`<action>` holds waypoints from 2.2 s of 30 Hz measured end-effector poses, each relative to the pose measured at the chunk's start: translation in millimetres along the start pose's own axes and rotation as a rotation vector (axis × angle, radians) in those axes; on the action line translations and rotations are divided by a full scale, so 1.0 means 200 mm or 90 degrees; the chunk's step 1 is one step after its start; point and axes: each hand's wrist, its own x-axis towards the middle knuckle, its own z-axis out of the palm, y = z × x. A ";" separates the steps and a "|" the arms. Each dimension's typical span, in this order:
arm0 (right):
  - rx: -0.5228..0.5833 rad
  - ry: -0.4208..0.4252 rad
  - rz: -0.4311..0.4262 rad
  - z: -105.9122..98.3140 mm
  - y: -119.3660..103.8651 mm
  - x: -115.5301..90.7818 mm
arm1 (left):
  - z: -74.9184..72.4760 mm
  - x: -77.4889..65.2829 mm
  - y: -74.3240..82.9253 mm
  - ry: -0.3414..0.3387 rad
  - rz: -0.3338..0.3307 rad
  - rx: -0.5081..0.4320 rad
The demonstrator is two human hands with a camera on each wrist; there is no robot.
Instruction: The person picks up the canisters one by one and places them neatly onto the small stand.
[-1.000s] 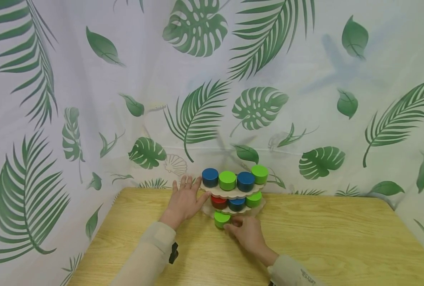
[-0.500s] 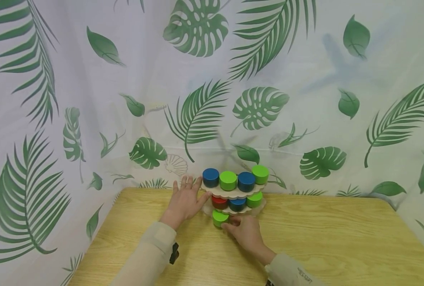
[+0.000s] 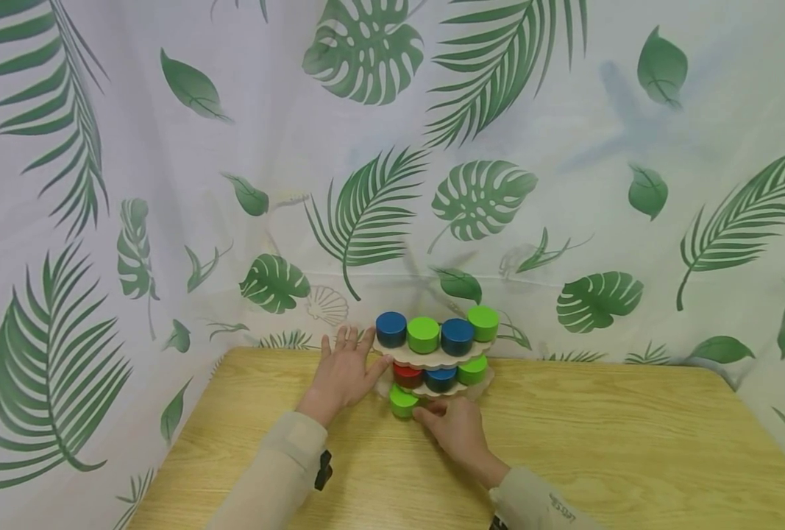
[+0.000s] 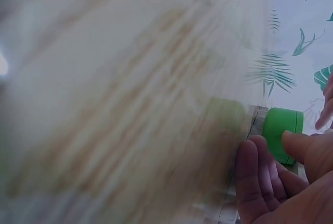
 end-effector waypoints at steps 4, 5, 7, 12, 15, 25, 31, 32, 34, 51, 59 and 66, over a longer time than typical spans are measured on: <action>0.006 -0.005 -0.007 -0.02 0.00 -0.01 | 0.00 0.00 0.00 -0.002 -0.001 0.001; 0.008 -0.009 -0.009 -0.03 0.00 -0.02 | 0.00 0.00 0.00 0.001 0.000 0.000; 0.018 -0.019 -0.017 -0.05 0.01 -0.02 | 0.00 0.00 0.00 0.001 0.000 0.000; 0.039 -0.078 -0.047 -0.13 0.02 -0.05 | -0.01 0.00 0.01 0.002 -0.002 0.000; 0.058 -0.136 -0.063 -0.20 0.02 -0.07 | -0.01 -0.01 0.01 -0.001 -0.005 -0.002; 0.130 -0.298 -0.087 -0.36 0.07 -0.20 | 0.00 -0.01 0.01 0.002 -0.004 -0.001; 0.181 -0.353 -0.118 -0.45 0.11 -0.28 | 0.00 0.00 0.01 0.002 -0.004 -0.002; 0.183 -0.363 -0.118 -0.47 0.12 -0.29 | 0.01 0.00 0.01 0.002 -0.004 -0.002; 0.186 -0.383 -0.109 -0.50 0.12 -0.31 | 0.01 0.00 0.00 0.000 -0.005 -0.002; 0.220 -0.547 0.033 -0.62 0.26 -0.48 | 0.01 0.01 0.00 -0.005 0.001 0.008; 0.317 -0.606 -0.003 -0.64 0.35 -0.55 | 0.01 0.00 0.00 -0.017 -0.002 0.012; 0.354 -0.624 -0.019 -0.64 0.37 -0.60 | 0.00 0.01 0.00 -0.015 -0.006 0.016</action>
